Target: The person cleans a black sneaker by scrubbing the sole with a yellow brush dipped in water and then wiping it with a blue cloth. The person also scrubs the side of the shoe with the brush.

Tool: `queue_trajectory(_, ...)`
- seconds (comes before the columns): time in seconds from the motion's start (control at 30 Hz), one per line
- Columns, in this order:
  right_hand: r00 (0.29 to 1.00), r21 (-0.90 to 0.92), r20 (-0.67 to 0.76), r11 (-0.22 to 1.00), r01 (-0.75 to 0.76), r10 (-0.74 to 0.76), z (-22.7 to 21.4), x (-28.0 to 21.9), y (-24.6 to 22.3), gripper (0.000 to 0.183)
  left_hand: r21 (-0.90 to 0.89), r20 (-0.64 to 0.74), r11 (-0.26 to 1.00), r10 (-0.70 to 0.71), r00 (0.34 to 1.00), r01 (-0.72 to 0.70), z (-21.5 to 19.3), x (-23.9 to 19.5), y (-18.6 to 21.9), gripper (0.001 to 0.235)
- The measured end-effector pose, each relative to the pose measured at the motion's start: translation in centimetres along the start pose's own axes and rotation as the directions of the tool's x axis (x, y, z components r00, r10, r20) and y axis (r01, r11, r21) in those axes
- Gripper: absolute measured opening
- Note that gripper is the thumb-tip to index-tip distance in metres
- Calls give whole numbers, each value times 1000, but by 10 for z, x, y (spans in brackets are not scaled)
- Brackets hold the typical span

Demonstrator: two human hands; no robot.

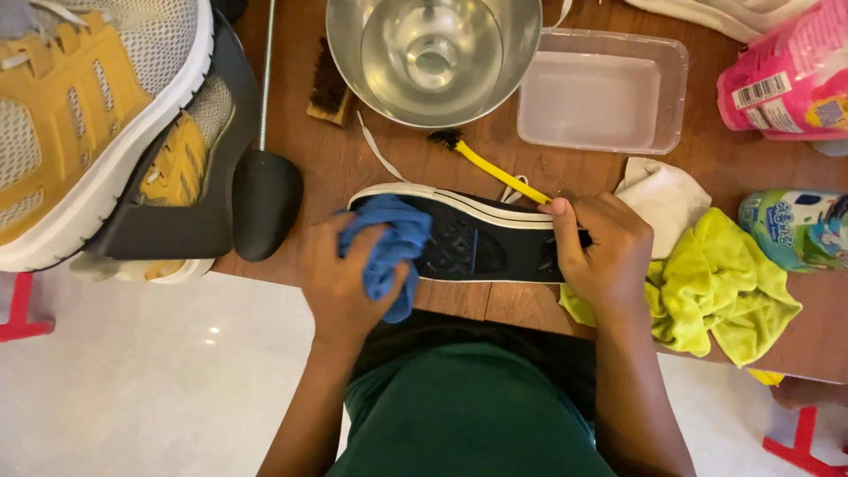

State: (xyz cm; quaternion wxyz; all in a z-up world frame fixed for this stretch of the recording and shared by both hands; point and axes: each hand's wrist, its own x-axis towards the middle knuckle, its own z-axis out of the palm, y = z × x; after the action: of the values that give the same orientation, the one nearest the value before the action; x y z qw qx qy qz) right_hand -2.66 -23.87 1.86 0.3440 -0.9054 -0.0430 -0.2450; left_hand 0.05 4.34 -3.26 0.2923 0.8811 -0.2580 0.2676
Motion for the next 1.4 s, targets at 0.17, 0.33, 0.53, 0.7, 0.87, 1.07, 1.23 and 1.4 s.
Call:
queue_trajectory(0.17, 996, 3, 38, 997, 78, -78, -7, -14, 6, 23, -86, -66, 961, -267, 961, 262, -14, -5, -10, 30)
queue_trajectory(0.33, 993, -108, 71, 989, 99, -92, -19, -23, -15, 43, -264, -162, 916, -351, 922, 302, -27, 6, 12, 17)
queue_trajectory(0.53, 992, -172, 33, 977, 127, -123, -27, -48, -20, 41, -772, -44, 614, -309, 950, 164, -29, 26, 45, 29)
queue_trajectory(0.7, 976, -9, 78, 978, 206, -205, -22, -66, -36, 58, -982, 31, 173, -240, 970, 74, -18, 15, 86, 39)
queue_trajectory(0.87, 992, 331, 29, 938, 104, -121, 4, -100, -30, 61, -754, 301, 633, 95, 949, 176, -15, 2, 104, 101)
queue_trajectory(1.07, 935, 663, -289, 747, 42, 204, -15, -106, 2, 45, -149, 142, 987, 84, 986, -62, -24, 28, 49, 94)
queue_trajectory(1.23, 786, 370, -437, 884, -286, 437, -30, -93, -10, 40, -6, 315, 1000, 30, 949, -30, -7, 44, 27, 74)
queue_trajectory(1.4, 971, -137, -66, 962, -237, 230, -15, -57, -30, 83, -63, 346, 996, 79, 935, -61, 10, 36, 13, 96)
